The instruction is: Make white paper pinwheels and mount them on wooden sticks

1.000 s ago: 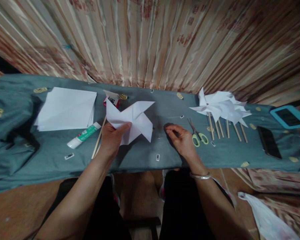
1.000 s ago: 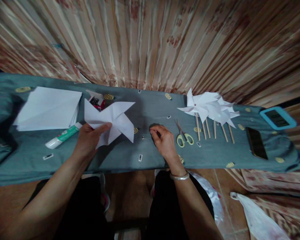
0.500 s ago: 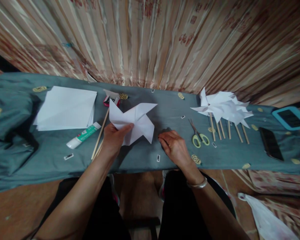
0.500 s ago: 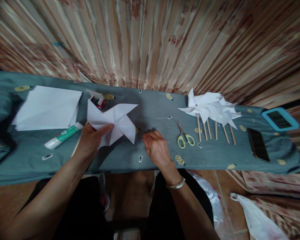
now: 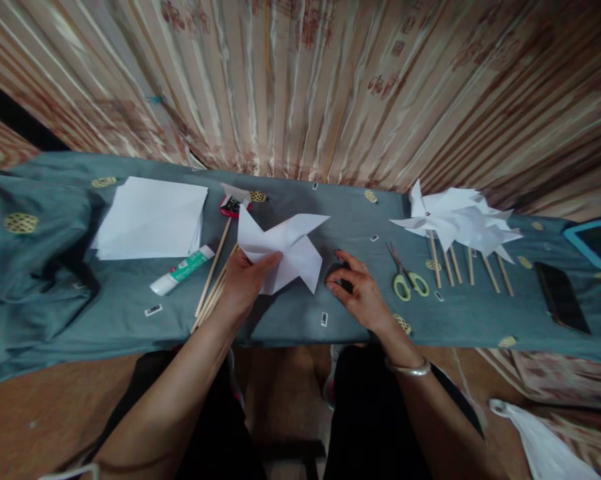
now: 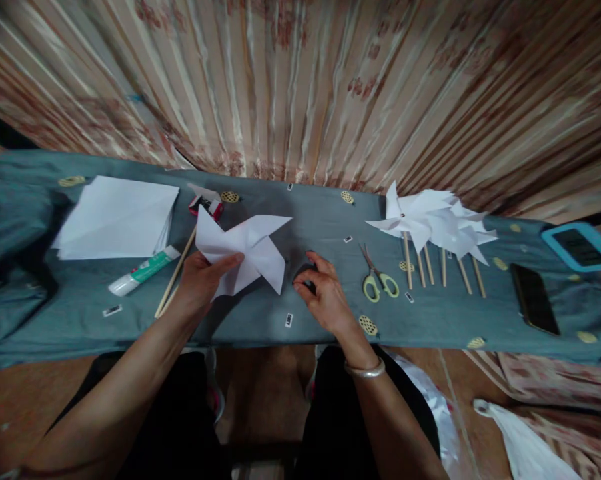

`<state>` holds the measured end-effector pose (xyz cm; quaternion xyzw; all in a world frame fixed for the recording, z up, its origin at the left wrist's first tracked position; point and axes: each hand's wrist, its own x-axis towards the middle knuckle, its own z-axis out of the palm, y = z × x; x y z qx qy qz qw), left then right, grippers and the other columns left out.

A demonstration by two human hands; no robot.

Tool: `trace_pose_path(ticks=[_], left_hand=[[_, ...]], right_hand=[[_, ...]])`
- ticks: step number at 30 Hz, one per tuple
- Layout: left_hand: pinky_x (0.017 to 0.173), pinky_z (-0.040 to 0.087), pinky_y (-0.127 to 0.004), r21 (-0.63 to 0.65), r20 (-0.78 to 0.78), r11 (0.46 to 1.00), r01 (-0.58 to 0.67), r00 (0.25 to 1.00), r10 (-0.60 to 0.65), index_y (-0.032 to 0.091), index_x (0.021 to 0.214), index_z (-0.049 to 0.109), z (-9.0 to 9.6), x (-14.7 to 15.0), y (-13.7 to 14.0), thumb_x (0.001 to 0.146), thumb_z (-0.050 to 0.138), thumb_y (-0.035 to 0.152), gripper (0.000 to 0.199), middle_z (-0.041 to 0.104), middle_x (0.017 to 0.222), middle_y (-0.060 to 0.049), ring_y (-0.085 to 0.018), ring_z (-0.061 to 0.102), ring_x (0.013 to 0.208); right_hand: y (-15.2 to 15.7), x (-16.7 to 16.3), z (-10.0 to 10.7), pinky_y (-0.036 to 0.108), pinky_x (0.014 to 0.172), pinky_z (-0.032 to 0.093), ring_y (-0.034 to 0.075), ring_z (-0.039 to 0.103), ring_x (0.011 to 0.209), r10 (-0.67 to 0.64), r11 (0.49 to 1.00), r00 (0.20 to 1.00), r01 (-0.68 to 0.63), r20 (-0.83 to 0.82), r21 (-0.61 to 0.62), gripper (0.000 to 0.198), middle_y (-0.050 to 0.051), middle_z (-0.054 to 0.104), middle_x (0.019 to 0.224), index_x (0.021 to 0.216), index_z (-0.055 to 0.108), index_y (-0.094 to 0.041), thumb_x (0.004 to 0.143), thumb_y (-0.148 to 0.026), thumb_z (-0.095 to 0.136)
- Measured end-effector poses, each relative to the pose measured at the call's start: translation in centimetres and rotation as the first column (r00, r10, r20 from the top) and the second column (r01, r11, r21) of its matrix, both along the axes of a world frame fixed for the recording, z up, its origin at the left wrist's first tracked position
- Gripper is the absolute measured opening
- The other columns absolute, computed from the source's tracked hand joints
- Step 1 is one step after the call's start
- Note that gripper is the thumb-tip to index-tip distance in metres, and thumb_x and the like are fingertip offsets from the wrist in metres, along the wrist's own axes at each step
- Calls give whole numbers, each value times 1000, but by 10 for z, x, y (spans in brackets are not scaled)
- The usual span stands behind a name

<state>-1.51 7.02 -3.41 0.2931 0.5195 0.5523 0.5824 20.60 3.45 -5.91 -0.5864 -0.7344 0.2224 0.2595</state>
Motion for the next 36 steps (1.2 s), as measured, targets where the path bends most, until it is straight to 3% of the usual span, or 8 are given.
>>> trace_pose_path(ticks=[12,17,21,30,34,36], left_hand=[[67,50,-29,10,-46,1000,3,999,-3,14,79,73,3,-4,-4,52,82,27,31,74,77,-4,-18,64,69],[66,50,-28,16,-61,1000,-2,998,3,14,78,72,3,-5,-3,54,82,29,30,74,76,-4,-18,64,68],[64,50,-28,4,-52,1000,-20,998,20,15,76,71,2,-3,-3,50,83,27,31,73,74,-3,-18,64,66],[63,49,-27,-1,-21,1000,5,1000,-5,14,75,71,1,-2,-5,52,83,28,30,73,75,-3,-16,64,65],[60,48,-25,14,-26,1000,18,1000,-17,14,73,71,1,-1,-6,53,82,27,26,72,70,-2,-15,62,61],[59,48,-25,32,-35,999,25,999,-24,14,73,72,2,0,-7,54,80,26,24,72,69,-2,-15,62,60]], right_hand=[[0,11,4,50,105,38,28,51,125,-34,999,999,34,-22,4,10,9,57,134,86,71,-24,80,-22,63],[-2,4,18,40,93,47,23,64,99,-53,996,998,54,-19,73,16,6,72,102,92,71,-23,87,-25,55],[-5,-10,21,37,80,49,23,64,80,-29,996,992,18,123,84,13,5,72,82,84,70,-22,88,-27,58],[-12,-15,18,40,80,50,26,62,84,61,986,944,-109,325,130,19,9,72,88,91,68,-18,90,-16,49],[-14,-12,19,42,80,50,26,62,81,42,983,943,-97,330,153,23,10,71,85,89,68,-17,91,-16,45],[-14,-9,22,41,80,50,25,62,81,4,987,968,-44,250,157,21,9,71,84,87,68,-19,90,-18,47]])
